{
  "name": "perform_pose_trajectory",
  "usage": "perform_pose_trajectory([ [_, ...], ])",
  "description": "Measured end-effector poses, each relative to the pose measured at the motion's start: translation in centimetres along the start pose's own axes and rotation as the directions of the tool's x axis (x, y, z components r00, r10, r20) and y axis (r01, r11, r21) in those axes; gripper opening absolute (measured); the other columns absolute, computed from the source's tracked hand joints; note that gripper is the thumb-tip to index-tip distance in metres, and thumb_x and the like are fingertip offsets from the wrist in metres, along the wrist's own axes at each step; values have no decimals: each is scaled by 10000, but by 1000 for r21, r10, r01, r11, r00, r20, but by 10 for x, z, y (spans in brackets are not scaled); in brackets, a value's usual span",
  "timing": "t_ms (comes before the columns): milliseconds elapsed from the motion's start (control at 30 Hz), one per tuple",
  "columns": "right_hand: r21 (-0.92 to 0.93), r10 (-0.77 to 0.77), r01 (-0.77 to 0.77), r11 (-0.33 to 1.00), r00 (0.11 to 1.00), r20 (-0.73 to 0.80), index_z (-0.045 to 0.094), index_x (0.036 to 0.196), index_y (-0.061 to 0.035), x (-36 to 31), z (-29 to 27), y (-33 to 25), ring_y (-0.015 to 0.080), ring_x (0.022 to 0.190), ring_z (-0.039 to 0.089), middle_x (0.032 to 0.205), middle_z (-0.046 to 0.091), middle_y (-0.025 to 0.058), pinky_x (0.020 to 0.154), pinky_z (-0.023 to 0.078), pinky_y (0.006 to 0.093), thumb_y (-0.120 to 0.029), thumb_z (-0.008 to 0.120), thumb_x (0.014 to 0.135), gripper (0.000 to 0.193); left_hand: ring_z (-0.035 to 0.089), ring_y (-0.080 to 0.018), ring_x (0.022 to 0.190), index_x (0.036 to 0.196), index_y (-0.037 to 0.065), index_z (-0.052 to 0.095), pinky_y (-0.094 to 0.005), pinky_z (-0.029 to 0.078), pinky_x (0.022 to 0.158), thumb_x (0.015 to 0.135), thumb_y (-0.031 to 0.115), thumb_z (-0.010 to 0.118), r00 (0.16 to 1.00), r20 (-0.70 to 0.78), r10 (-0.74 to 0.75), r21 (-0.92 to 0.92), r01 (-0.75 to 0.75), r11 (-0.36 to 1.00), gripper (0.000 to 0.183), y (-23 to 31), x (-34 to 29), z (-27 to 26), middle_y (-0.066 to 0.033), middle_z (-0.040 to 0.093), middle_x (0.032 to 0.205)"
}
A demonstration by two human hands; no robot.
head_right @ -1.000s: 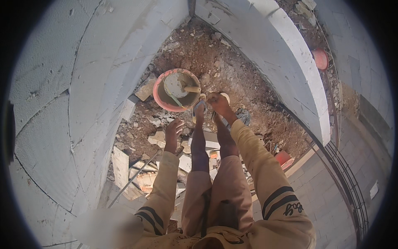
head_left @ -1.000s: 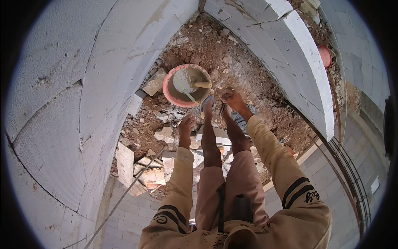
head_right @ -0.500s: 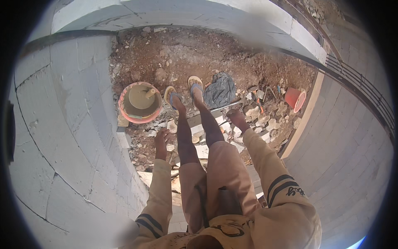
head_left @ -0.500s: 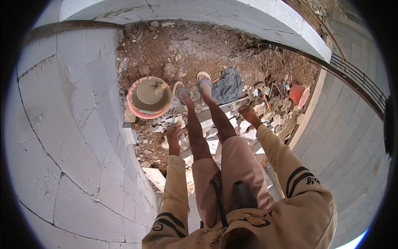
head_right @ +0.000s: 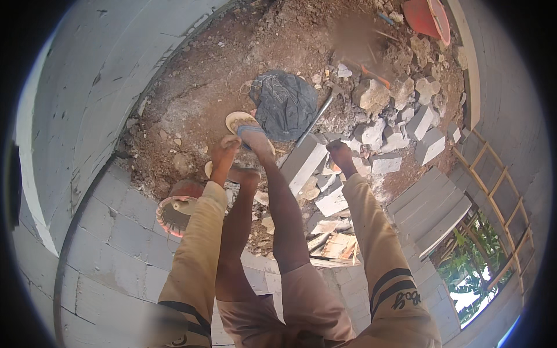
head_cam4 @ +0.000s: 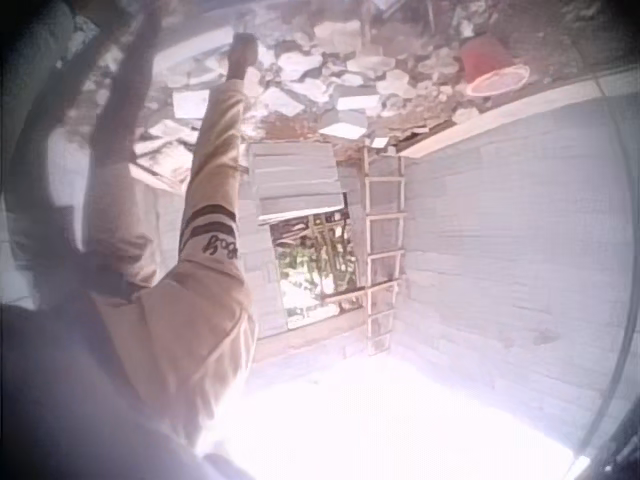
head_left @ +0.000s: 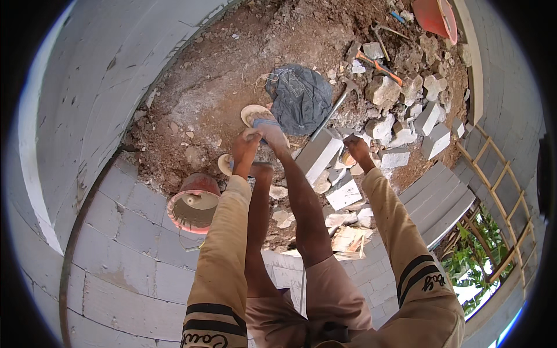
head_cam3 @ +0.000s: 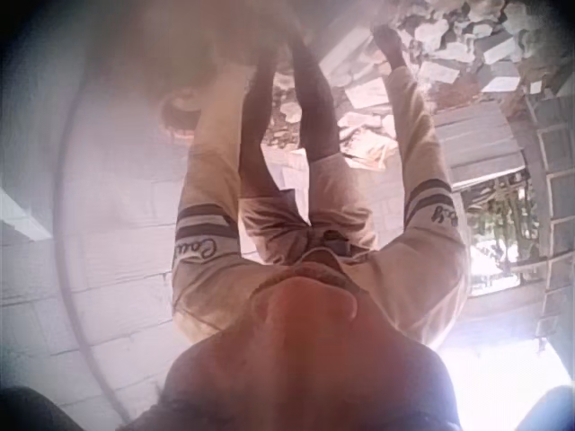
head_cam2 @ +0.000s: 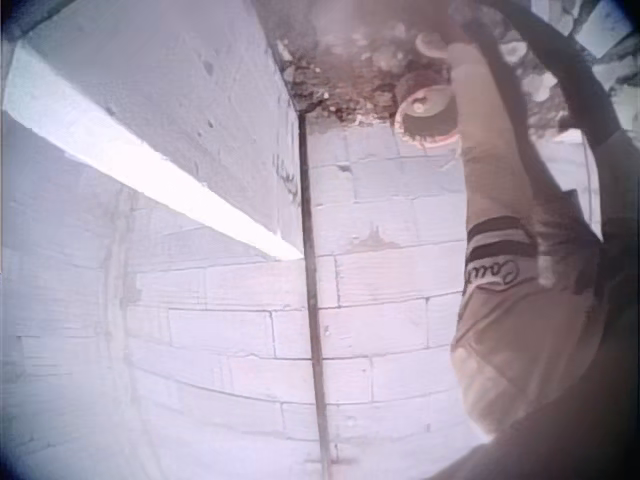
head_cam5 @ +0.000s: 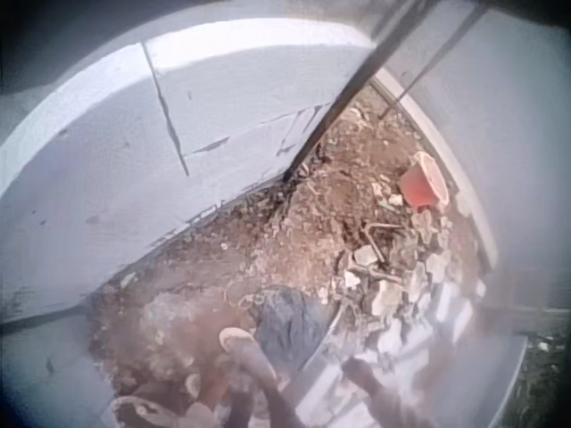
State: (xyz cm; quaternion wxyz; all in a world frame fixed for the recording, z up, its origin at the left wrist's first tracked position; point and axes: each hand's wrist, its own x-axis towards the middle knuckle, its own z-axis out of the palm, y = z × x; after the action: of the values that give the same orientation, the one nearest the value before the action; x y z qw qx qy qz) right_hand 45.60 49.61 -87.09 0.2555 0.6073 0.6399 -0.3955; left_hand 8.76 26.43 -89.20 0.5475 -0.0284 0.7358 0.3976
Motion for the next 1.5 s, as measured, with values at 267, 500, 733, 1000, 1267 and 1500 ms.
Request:
perform_pose_trajectory([
  [267, 759, 126, 50, 649, 977, -172, 670, 932, -45, 147, 89, 32, 189, 767, 688, 858, 716, 109, 733, 538, 347, -398, 750, 910, 363, 726, -350, 950, 999, 163, 758, -467, 568, 862, 802, 334, 817, 965, -206, 164, 600, -7, 800, 268, 26, 198, 178, -155, 756, 957],
  [500, 37, 22, -5, 999, 878, -479, 603, 1010, -17, 152, 83, -4, 392, 832, 704, 856, 699, 203, 777, 530, 494, -373, 699, 929, 378, 705, -378, 979, 971, 106, 716, -493, 566, 843, 828, 264, 775, 959, -205, 193, 611, -29, 791, 221, 36, 194, 186, -171, 737, 1047],
  [733, 269, -27, 164, 949, 892, -451, 528, 1025, -79, 141, 58, 13, 101, 482, 446, 630, 454, -22, 416, 353, 293, -258, 526, 1018, 179, 661, -247, 466, 1086, 10, 536, -360, 550, 531, 1001, 87, 569, 925, -125, 360, -109, -373, 921, 119, 88, 113, 160, -146, 709, 691],
  [1000, 261, 54, 23, 965, 957, -284, 491, 909, -31, 35, -21, -34, 206, 486, 514, 664, 510, 93, 463, 413, 390, -390, 566, 986, 375, 709, -176, 1028, 1206, 10, 582, -270, 572, 793, 1015, 89, 583, 841, -481, 248, -407, -464, 787, 208, 155, -103, -72, -132, 717, 1175],
  [1267, 399, -245, 200, 895, 967, 65, 473, 939, -95, -153, 4, -225, 53, 447, 340, 626, 375, -58, 380, 260, 269, -272, 555, 1033, 216, 724, -195, 959, 1204, 32, 539, -256, 560, 788, 971, 34, 630, 400, -897, -189, -439, -752, 491, 250, 170, -252, -431, -175, 725, 1123],
  [1500, 152, -635, 617, 772, 743, 209, 542, 943, -67, -302, 72, -411, 79, 626, 402, 709, 452, -23, 567, 362, 277, -177, 606, 1005, 142, 649, -222, 1150, 1338, 24, 546, -318, 499, 980, 1052, 182, 536, 603, -778, -179, -629, -743, 231, 327, 160, -250, -610, -61, 678, 1248],
])
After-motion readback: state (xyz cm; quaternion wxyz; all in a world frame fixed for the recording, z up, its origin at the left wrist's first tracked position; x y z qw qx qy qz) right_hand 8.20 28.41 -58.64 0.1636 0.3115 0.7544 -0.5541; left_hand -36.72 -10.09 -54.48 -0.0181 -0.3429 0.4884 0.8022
